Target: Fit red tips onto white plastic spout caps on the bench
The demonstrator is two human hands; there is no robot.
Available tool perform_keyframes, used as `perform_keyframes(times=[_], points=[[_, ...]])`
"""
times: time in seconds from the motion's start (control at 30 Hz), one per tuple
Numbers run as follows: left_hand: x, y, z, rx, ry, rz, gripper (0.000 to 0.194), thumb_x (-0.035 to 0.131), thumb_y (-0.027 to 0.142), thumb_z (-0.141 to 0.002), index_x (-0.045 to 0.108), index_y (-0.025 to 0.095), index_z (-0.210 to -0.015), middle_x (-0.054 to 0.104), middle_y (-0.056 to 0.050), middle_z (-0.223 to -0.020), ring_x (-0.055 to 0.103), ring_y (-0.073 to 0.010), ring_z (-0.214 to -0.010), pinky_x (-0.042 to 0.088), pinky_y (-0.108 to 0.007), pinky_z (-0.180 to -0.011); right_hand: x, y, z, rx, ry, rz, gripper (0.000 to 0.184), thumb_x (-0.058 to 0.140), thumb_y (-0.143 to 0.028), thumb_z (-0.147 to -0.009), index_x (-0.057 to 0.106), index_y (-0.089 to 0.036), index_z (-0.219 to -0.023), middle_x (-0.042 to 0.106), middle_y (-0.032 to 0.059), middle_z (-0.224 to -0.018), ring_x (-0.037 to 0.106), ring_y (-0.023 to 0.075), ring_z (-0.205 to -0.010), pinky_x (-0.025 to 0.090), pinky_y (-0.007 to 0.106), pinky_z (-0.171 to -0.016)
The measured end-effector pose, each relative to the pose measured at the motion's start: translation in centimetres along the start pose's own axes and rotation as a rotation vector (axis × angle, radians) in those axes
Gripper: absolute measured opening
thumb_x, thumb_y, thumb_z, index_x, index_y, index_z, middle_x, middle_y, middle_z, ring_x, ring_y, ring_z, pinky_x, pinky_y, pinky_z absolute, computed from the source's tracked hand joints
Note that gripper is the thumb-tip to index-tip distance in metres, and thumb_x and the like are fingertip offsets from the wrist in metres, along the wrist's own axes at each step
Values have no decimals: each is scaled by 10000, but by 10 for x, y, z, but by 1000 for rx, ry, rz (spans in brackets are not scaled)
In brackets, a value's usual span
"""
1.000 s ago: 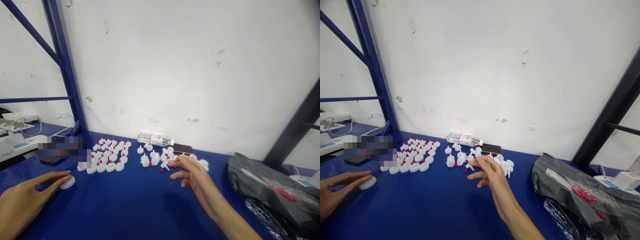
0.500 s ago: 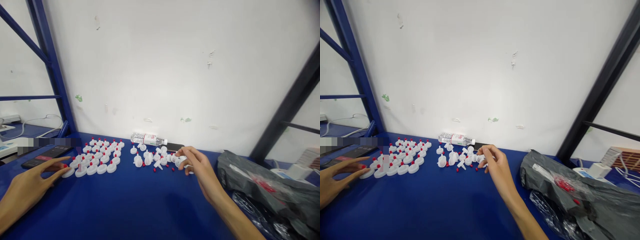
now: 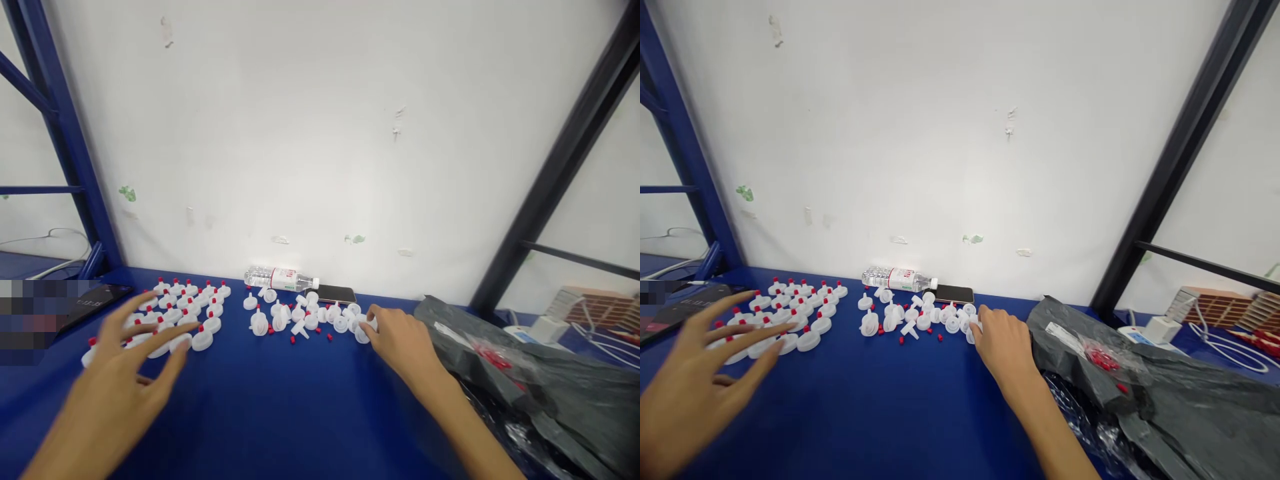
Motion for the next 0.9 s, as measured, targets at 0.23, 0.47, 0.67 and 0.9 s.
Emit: perform_keyframes(times=[0.23, 0.47, 0.67, 0.9], points=[[73, 88, -2, 253, -651, 54, 321, 474, 332, -990, 761, 270, -1119, 750, -54, -1035, 717, -224, -901, 572, -367, -832, 5, -9, 3, -25, -81, 14, 175, 580, -277, -993, 715, -200, -1073, 776, 131, -962, 752, 349, -911, 395, 322, -647], [104, 110, -9, 270, -747, -118, 330, 558, 391, -993, 722, 149, -1146, 773, -151, -1023, 732, -335, -947, 550, -432, -805, -1, -17, 8, -99, -113, -316, 102, 637, -277, -947, 714, -256, -1011, 784, 54, -904, 726, 284, -872, 398, 313, -666], [118, 114, -13, 299, -731, -175, 267, 539, 325, -1002, 723, 137, -1048, 749, -172, -1073, 724, -366, -977, 533, -435, -798, -1, -39, 12, -339, -138, -785, 186, 546, -314, -1011, 725, -268, -1034, 724, -12, -812, 687, 175, -684, 473, 309, -692], [112, 103, -8, 296, -713, -11, 219, 513, 190, -971, 729, 176, -1005, 750, -113, -1012, 723, -300, -883, 508, -380, -745, 12, -53, 16, -291, -471, -1391, 323, 698, -491, -911, 720, -203, -1056, 584, -17, -842, 756, 201, -809, 615, 329, -782]])
Point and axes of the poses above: each hand's wrist, its own z-axis away from the middle knuckle, its own x-axis out of the palm, y = z × x, the point moved 4 cm from there along -z, towards the middle knuckle
